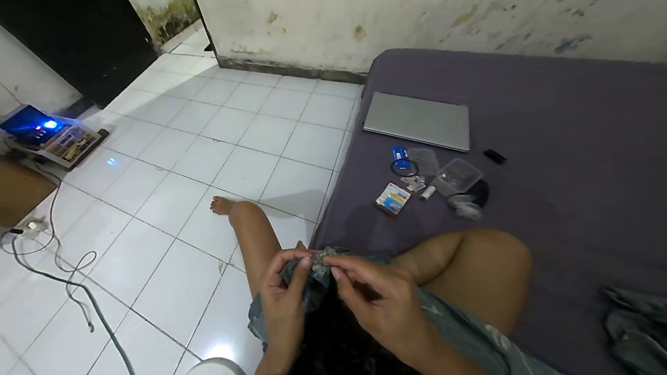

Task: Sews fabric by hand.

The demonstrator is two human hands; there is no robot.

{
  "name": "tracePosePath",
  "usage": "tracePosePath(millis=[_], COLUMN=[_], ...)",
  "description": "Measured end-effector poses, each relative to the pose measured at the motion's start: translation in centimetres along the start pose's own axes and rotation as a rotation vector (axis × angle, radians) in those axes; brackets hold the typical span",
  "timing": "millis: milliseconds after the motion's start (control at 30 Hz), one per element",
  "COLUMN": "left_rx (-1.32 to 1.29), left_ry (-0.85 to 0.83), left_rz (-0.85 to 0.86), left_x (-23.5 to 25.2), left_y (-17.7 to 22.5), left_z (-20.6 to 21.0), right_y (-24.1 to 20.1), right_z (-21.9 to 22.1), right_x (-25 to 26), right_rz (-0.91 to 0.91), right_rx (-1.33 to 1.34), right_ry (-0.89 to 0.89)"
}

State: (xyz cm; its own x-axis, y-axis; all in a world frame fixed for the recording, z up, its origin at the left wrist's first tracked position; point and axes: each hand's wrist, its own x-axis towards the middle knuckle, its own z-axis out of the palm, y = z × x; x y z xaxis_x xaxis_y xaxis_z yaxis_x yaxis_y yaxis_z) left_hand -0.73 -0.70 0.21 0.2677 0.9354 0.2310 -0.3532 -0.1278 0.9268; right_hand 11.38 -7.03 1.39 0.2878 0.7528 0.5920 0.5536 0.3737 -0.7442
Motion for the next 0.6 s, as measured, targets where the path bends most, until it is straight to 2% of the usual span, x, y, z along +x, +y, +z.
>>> tracePosePath(millis=[300, 600], left_rx=[0.025, -0.005], left_ry=[-0.058, -0.132], left_rz=[0.086, 0.160], left_x=[-0.29, -0.33], left_y=[0.13, 0.01], left_z=[0.21, 0.14], right_y=[-0.10, -0.81], right_z=[0.43, 0.51], right_x=[-0.13, -0.09], right_rz=[-0.011, 0.085], right_rx=[0.020, 0.143], right_ry=[0.053, 0.050])
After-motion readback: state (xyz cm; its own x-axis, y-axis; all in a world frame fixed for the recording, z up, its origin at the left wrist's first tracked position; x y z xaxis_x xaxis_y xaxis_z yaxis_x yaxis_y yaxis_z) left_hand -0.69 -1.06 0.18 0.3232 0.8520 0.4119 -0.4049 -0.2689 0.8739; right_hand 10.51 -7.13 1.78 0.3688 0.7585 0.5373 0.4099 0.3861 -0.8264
